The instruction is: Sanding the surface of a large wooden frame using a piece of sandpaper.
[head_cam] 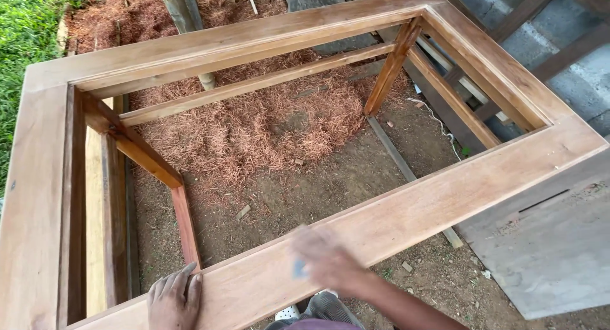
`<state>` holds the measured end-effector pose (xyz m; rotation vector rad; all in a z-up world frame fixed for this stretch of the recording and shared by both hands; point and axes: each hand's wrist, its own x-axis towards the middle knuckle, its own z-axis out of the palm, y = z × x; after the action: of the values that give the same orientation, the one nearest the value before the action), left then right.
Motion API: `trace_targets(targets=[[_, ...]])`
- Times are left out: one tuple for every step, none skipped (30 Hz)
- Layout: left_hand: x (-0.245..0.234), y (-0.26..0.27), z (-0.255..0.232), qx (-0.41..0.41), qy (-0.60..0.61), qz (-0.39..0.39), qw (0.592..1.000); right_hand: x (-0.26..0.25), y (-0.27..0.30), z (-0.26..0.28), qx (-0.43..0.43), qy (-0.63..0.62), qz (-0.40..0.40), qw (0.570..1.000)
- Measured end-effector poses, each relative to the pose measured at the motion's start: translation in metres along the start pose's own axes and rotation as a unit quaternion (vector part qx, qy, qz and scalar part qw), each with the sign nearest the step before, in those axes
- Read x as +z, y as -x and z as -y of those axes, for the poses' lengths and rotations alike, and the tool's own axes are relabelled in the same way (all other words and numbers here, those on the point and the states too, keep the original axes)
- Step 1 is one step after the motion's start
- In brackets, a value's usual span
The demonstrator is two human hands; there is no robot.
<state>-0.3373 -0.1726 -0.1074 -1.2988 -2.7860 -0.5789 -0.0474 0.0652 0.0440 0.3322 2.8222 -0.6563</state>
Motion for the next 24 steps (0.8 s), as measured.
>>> trace_targets(targets=[[0.0, 0.0, -0.001, -0.003, -0.005, 0.01, 1.0, -0.019, 0.016, -0.012, 0.149, -0.02, -0.007, 0.989], [-0.002, -0.001, -0.002, -0.007, -0.01, 0.02, 1.0, -0.038, 0.032, -0.023, 0.293, -0.037, -0.018, 0.955], [-0.004, -0.001, -0.004, -0.004, -0.009, 0.022, 1.0, -0.027, 0.04, -0.074, 0.296, -0.038, -0.018, 0.954], [-0.006, -0.001, -0.005, -0.014, -0.016, 0.031, 0.999, -0.015, 0.061, -0.123, 0.371, -0.005, -0.116, 0.921], [-0.008, 0.0, -0.007, -0.023, -0.024, 0.04, 0.999, 0.004, 0.093, -0.168, 0.44, 0.028, -0.212, 0.872], [-0.008, -0.001, -0.007, -0.021, -0.023, 0.039, 0.999, 0.009, 0.107, -0.2, 0.441, 0.028, -0.213, 0.871], [-0.009, -0.001, -0.008, -0.018, -0.023, 0.035, 0.999, 0.015, 0.122, -0.232, 0.467, 0.061, -0.2, 0.859], [-0.009, -0.003, -0.009, -0.015, -0.022, 0.027, 0.999, 0.018, 0.136, -0.266, 0.49, 0.096, -0.188, 0.846], [-0.005, -0.005, -0.008, -0.012, -0.021, 0.024, 0.999, 0.022, 0.137, -0.271, 0.491, 0.097, -0.192, 0.844], [-0.002, -0.004, -0.005, -0.007, -0.034, 0.022, 0.999, 0.029, 0.138, -0.275, 0.519, 0.1, -0.241, 0.814], [0.001, -0.003, -0.002, -0.003, -0.048, 0.02, 0.999, 0.036, 0.138, -0.28, 0.544, 0.103, -0.29, 0.781], [0.002, -0.003, -0.002, -0.003, -0.049, 0.019, 0.999, 0.035, 0.123, -0.257, 0.543, 0.103, -0.29, 0.781], [0.003, -0.003, -0.002, 0.001, -0.044, 0.005, 0.999, 0.033, 0.109, -0.234, 0.498, 0.13, -0.288, 0.807], [0.004, -0.002, -0.002, 0.003, -0.04, -0.008, 0.999, 0.033, 0.094, -0.21, 0.451, 0.158, -0.284, 0.831], [0.002, -0.003, -0.003, 0.002, -0.04, -0.008, 0.999, 0.025, 0.076, -0.168, 0.45, 0.157, -0.284, 0.832], [0.0, -0.003, -0.004, -0.003, -0.046, 0.01, 0.999, 0.018, 0.059, -0.127, 0.407, 0.092, -0.26, 0.871], [-0.001, -0.004, -0.005, -0.009, -0.052, 0.027, 0.998, 0.012, 0.042, -0.085, 0.36, 0.027, -0.234, 0.903], [-0.004, -0.004, -0.007, -0.009, -0.051, 0.028, 0.998, 0.026, 0.028, -0.062, 0.361, 0.027, -0.233, 0.903], [-0.006, -0.005, -0.01, -0.023, -0.056, 0.048, 0.997, 0.041, 0.015, -0.04, 0.294, 0.096, -0.167, 0.936], [-0.009, -0.006, -0.012, -0.039, -0.061, 0.068, 0.995, 0.055, 0.001, -0.017, 0.221, 0.163, -0.099, 0.956], [-0.009, -0.005, -0.012, -0.039, -0.06, 0.068, 0.995, 0.042, 0.002, 0.003, 0.221, 0.164, -0.099, 0.956], [-0.01, -0.005, -0.012, -0.044, -0.074, 0.089, 0.992, 0.029, 0.002, 0.024, 0.194, 0.077, -0.053, 0.977], [-0.011, -0.005, -0.012, -0.048, -0.088, 0.11, 0.989, 0.015, 0.003, 0.045, 0.166, -0.012, -0.007, 0.986], [-0.009, -0.005, -0.01, -0.048, -0.089, 0.109, 0.989, 0.017, 0.005, 0.037, 0.165, -0.012, -0.008, 0.986]])
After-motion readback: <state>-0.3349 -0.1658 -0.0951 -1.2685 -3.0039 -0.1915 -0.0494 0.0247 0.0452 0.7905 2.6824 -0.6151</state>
